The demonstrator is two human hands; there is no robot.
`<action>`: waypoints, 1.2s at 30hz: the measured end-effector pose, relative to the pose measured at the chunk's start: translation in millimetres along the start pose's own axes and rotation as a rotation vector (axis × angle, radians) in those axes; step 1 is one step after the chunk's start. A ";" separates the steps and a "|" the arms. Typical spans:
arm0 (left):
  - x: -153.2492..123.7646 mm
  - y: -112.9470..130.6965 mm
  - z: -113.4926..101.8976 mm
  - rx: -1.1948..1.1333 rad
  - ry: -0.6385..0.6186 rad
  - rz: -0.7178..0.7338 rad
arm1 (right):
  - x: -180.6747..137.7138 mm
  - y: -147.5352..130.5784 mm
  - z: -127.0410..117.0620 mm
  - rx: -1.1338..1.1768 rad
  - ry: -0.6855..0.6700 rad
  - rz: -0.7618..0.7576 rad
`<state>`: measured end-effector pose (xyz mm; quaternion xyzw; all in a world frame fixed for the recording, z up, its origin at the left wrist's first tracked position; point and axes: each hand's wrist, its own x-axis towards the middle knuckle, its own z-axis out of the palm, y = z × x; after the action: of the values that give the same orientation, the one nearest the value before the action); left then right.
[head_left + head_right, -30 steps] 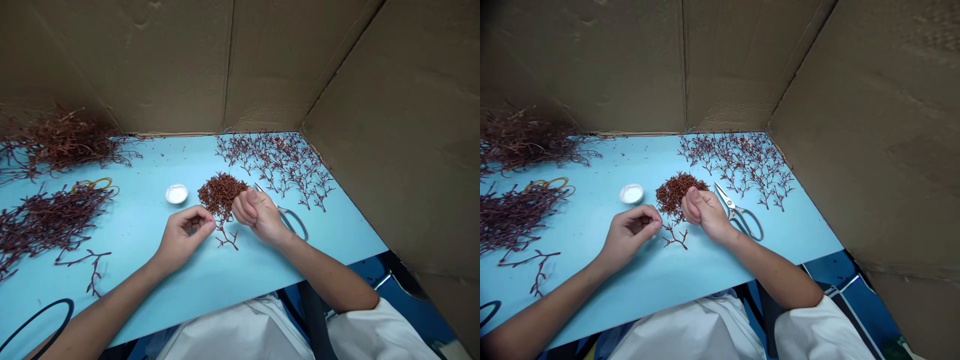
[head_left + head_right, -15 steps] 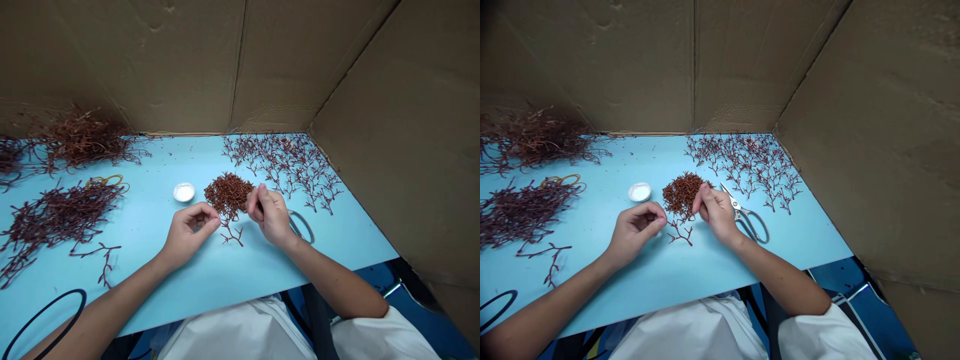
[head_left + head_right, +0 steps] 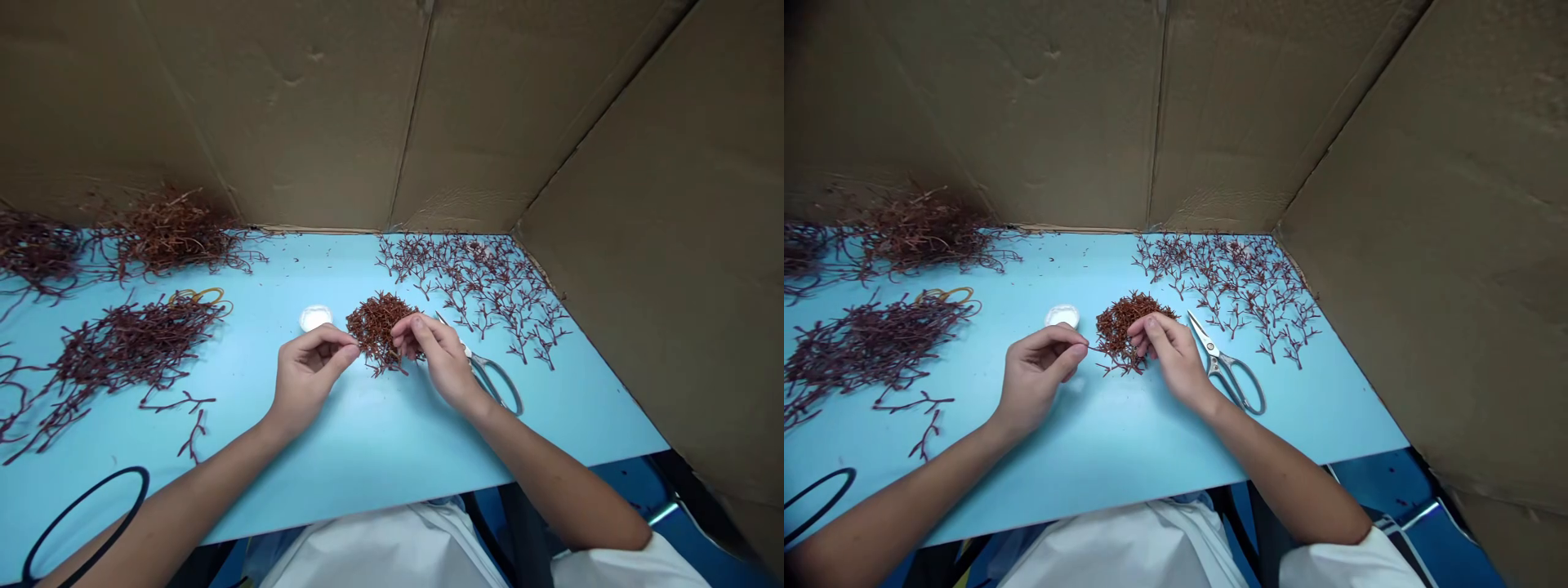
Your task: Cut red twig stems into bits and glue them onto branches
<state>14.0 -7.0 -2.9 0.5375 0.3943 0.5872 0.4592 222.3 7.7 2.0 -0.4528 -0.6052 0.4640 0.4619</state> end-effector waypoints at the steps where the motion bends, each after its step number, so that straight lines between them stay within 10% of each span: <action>1: 0.2 0.5 -0.3 0.007 0.000 -0.003 | 1.3 0.7 -0.9 -0.028 0.002 -0.003; 6: 1.8 1.0 -1.5 0.035 -0.065 -0.063 | 6.8 1.0 -15.8 -0.654 0.002 -0.251; 13: 2.9 0.4 0.0 0.032 -0.192 -0.107 | 10.4 -3.0 -26.5 -1.206 -0.350 -0.356; 36: 0.1 -8.4 -1.5 -0.073 -0.378 -0.205 | 8.3 0.5 -21.1 -1.278 -0.271 -0.331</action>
<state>13.4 -4.6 -11.1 0.5782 0.3320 0.4400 0.6016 241.6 18.9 5.6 -0.4764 -0.8747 -0.0095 0.0880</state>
